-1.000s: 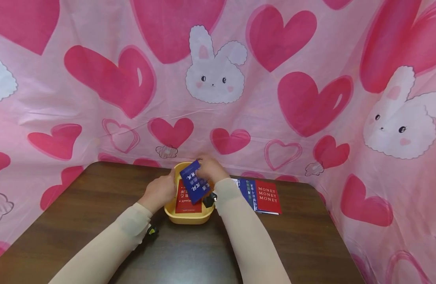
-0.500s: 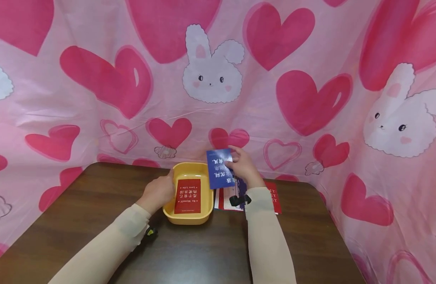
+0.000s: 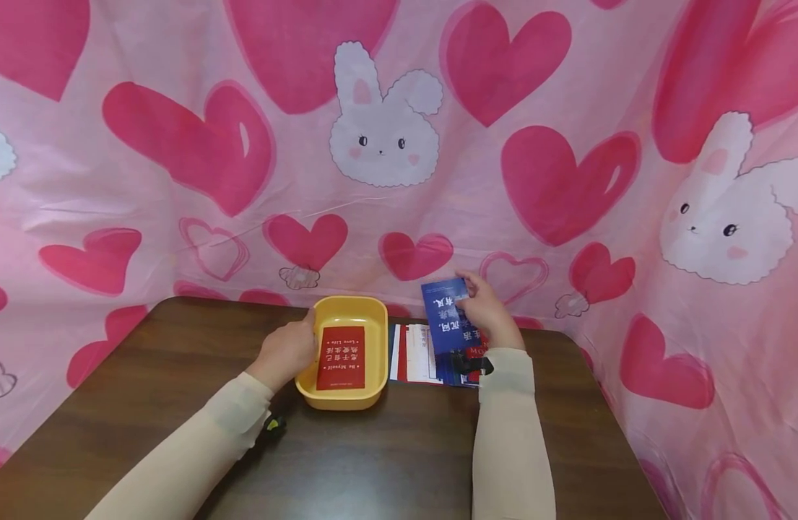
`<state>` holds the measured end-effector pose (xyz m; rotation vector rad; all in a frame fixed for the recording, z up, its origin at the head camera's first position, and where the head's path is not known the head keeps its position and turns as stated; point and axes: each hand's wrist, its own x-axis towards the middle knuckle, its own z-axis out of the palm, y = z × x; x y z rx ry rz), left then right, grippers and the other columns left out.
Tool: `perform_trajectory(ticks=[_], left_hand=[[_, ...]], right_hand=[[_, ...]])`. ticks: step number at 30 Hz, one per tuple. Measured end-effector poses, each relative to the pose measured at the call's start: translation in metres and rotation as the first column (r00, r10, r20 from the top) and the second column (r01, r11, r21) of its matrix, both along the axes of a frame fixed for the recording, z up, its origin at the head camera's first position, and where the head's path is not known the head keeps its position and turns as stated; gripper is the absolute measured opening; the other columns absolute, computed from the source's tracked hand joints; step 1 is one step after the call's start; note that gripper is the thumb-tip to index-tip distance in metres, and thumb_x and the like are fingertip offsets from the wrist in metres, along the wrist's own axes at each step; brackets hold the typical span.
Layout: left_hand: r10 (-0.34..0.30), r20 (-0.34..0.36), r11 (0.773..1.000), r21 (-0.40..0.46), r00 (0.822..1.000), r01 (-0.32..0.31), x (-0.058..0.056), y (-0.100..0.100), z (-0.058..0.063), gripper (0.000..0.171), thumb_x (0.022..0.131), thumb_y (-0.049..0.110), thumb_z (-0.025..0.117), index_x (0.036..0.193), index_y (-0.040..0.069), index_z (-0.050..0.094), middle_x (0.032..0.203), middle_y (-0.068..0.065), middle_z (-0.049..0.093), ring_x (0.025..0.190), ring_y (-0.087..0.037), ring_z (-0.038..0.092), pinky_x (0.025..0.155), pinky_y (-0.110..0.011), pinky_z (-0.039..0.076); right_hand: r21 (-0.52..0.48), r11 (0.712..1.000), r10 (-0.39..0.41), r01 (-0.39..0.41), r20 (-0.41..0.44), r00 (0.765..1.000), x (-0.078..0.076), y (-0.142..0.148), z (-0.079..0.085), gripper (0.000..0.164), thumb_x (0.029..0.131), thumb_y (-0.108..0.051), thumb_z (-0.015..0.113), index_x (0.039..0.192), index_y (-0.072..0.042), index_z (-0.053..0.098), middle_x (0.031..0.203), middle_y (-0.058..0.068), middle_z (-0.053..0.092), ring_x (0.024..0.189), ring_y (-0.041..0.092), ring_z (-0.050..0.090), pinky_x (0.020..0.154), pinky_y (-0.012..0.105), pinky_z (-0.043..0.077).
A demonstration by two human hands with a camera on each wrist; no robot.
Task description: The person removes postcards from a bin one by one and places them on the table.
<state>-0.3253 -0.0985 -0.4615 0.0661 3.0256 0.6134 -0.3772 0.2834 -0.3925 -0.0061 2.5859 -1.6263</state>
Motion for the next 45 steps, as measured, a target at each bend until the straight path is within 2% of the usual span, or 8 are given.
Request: perform_trajectory(ticks=[5,11,13,18,25,30,39,45], left_hand=[[0.003,0.005,1.0,0.012,1.0,-0.003,0.001,0.0,0.001,0.059,0.107,0.036,0.074,0.152,0.007,0.05,0.114,-0.014,0.077,0.097,-0.031,0.074,0.091,-0.058,0.069],[-0.001,-0.003,1.0,0.014,1.0,0.002,0.003,0.0,0.002,0.052,0.107,0.034,0.074,0.146,0.007,0.052,0.111,-0.013,0.077,0.096,-0.031,0.074,0.092,-0.058,0.069],[0.002,0.0,1.0,0.016,1.0,-0.002,0.004,0.0,0.003,0.052,0.107,0.033,0.074,0.146,0.007,0.052,0.112,-0.013,0.077,0.097,-0.031,0.074,0.092,-0.058,0.069],[0.008,0.007,1.0,0.013,1.0,-0.009,0.003,0.001,0.003,0.058,0.106,0.034,0.075,0.15,0.007,0.05,0.113,-0.013,0.077,0.097,-0.031,0.074,0.093,-0.058,0.069],[0.017,0.024,1.0,0.012,1.0,-0.017,0.003,0.0,0.003,0.063,0.105,0.035,0.077,0.154,0.007,0.049,0.112,-0.011,0.077,0.093,-0.03,0.074,0.089,-0.055,0.07],[0.019,0.024,1.0,0.008,1.0,-0.02,0.001,0.0,0.002,0.064,0.106,0.036,0.076,0.156,0.007,0.049,0.113,-0.012,0.077,0.094,-0.03,0.074,0.089,-0.054,0.07],[0.017,0.013,1.0,0.016,1.0,-0.018,0.005,0.001,0.004,0.062,0.104,0.036,0.079,0.152,0.009,0.05,0.111,-0.01,0.077,0.094,-0.029,0.074,0.092,-0.055,0.07],[0.007,-0.009,1.0,-0.007,1.0,-0.007,0.003,0.002,0.002,0.06,0.107,0.034,0.075,0.153,0.005,0.05,0.11,-0.012,0.077,0.092,-0.03,0.073,0.09,-0.055,0.069]], right_hand=[[-0.002,0.998,-0.063,0.063,0.005,0.998,-0.001,0.027,-0.007,0.077,0.101,0.002,0.053,0.176,-0.012,0.039,0.169,0.033,0.045,0.107,0.03,0.062,0.077,0.035,0.058],[0.221,0.958,-0.177,0.185,-0.057,0.983,-0.015,0.068,-0.031,0.067,0.093,-0.01,0.059,0.159,0.0,0.056,0.168,0.035,0.049,0.118,0.034,0.057,0.085,0.036,0.054],[0.264,0.941,-0.203,0.21,-0.054,0.978,-0.025,0.083,-0.044,0.059,0.091,-0.012,0.059,0.148,0.002,0.063,0.153,0.033,0.061,0.109,0.034,0.059,0.081,0.039,0.055],[0.279,0.934,-0.242,0.223,0.038,0.969,-0.036,0.105,-0.07,0.051,0.09,-0.011,0.055,0.137,0.005,0.068,0.116,0.027,0.065,0.093,0.036,0.061,0.071,0.045,0.057],[0.358,0.911,-0.235,0.203,0.049,0.971,-0.05,0.119,-0.102,0.042,0.086,-0.017,0.062,0.123,0.001,0.074,0.105,0.019,0.072,0.087,0.029,0.067,0.067,0.039,0.061],[0.379,0.916,-0.181,0.134,0.091,0.979,-0.054,0.12,-0.113,0.045,0.09,-0.018,0.069,0.128,0.006,0.073,0.108,0.023,0.075,0.086,0.03,0.072,0.072,0.045,0.066],[0.466,0.875,-0.184,0.129,0.074,0.98,-0.07,0.126,-0.133,0.064,0.084,-0.022,0.087,0.138,0.008,0.071,0.134,0.031,0.075,0.115,0.043,0.073,0.108,0.062,0.061],[0.51,0.848,-0.186,0.142,0.036,0.982,-0.078,0.126,-0.141,0.062,0.081,-0.024,0.089,0.136,0.003,0.076,0.133,0.03,0.076,0.114,0.044,0.072,0.107,0.063,0.06]])
